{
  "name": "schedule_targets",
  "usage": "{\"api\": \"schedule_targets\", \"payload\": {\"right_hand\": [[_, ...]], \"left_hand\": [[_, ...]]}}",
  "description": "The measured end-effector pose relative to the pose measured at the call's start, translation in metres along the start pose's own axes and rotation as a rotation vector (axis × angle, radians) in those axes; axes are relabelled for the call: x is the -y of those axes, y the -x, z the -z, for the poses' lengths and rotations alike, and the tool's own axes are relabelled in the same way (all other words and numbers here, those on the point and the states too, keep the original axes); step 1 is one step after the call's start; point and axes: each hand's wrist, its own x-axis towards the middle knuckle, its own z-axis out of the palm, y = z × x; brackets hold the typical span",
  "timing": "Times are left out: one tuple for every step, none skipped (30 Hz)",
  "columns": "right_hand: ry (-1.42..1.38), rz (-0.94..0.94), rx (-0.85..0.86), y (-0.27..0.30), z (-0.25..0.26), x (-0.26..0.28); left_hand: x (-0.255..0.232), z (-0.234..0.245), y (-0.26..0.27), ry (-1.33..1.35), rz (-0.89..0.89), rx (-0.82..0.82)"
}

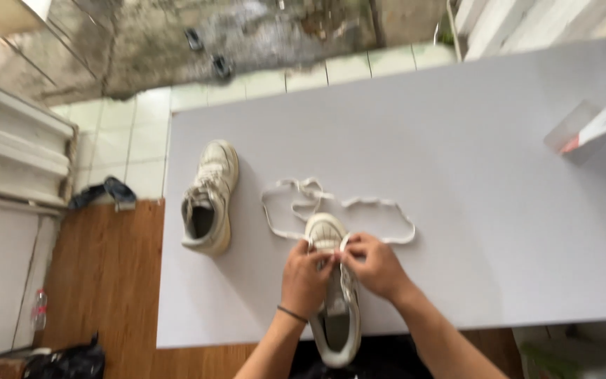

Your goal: A person is threading white laces through the eyelets of a white sneaker on a white table.

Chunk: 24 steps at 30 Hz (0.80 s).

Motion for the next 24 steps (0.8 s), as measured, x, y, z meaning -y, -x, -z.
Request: {"api": "schedule_targets", "payload": {"right_hand": [[0.000,-0.029,0.014,0.004,-0.001,0.002],[0.004,-0.007,0.005,0.005,0.001,0.008],[-0.030,-0.033,0.035,0.006,0.002,0.013],[-0.065,-0.063,0.068,0.010,0.003,0.017],[-0.060,-0.047,0.060,0.009,0.002,0.013],[-0.142,-0.093,0.088,0.011,0.000,0.009],[-0.224,-0.140,0.116,0.012,-0.002,0.003],[-0.221,-0.135,0.117,0.012,-0.003,0.007],[-0.185,-0.176,0.090,0.012,-0.003,0.010],[-0.151,-0.219,0.064,0.013,-0.004,0.013],[-0.150,-0.217,0.066,0.018,-0.007,0.018],[-0.080,-0.221,0.016,0.019,-0.010,0.025],[-0.011,-0.224,-0.035,0.020,-0.012,0.032],[-0.016,-0.217,-0.047,0.017,-0.020,0.023],[0.010,-0.160,-0.072,0.013,-0.027,0.014],[0.040,-0.108,-0.096,0.011,-0.033,0.004],[0.040,-0.105,-0.107,0.011,-0.033,0.007],[0.040,-0.121,-0.098,0.011,-0.032,0.010],[0.040,-0.138,-0.090,0.010,-0.031,0.012],[0.039,-0.140,-0.090,0.010,-0.029,0.014],[0.019,-0.119,-0.110,0.009,-0.027,0.016],[-0.002,-0.099,-0.130,0.009,-0.026,0.018],[-0.003,-0.101,-0.129,0.011,-0.025,0.020],[-0.014,-0.109,-0.099,0.010,-0.023,0.023]], "left_hand": [[0.003,-0.002,0.001,0.062,0.018,0.012],[0.004,-0.002,0.000,0.060,0.003,-0.006],[0.007,-0.002,-0.002,0.057,0.083,0.055],[0.010,-0.004,-0.001,0.055,0.165,0.120],[0.014,-0.004,-0.006,0.054,0.153,0.106],[0.017,-0.005,-0.006,0.080,0.138,0.123],[0.022,-0.006,-0.007,0.105,0.123,0.141],[0.021,-0.005,-0.008,0.105,0.122,0.136],[0.021,-0.005,-0.009,0.063,0.089,0.141],[0.020,-0.004,-0.008,0.019,0.058,0.149],[0.019,-0.007,-0.003,0.019,0.059,0.146],[0.020,-0.006,-0.004,-0.022,0.001,0.126],[0.019,-0.005,-0.005,-0.064,-0.056,0.106],[0.020,-0.004,-0.006,-0.069,-0.070,0.102],[0.021,-0.003,-0.008,-0.100,-0.057,0.128],[0.022,-0.004,-0.009,-0.127,-0.041,0.155],[0.024,-0.006,-0.009,-0.128,-0.052,0.155],[0.026,-0.008,-0.008,-0.131,-0.031,0.149],[0.028,-0.011,-0.007,-0.134,-0.010,0.144],[0.022,-0.006,-0.003,-0.133,-0.010,0.146],[0.016,-0.002,0.000,-0.098,0.020,0.180],[0.011,0.003,0.004,-0.065,0.050,0.214],[0.007,0.009,0.016,-0.066,0.051,0.216],[0.002,0.015,0.025,-0.077,-0.027,0.241]]}}
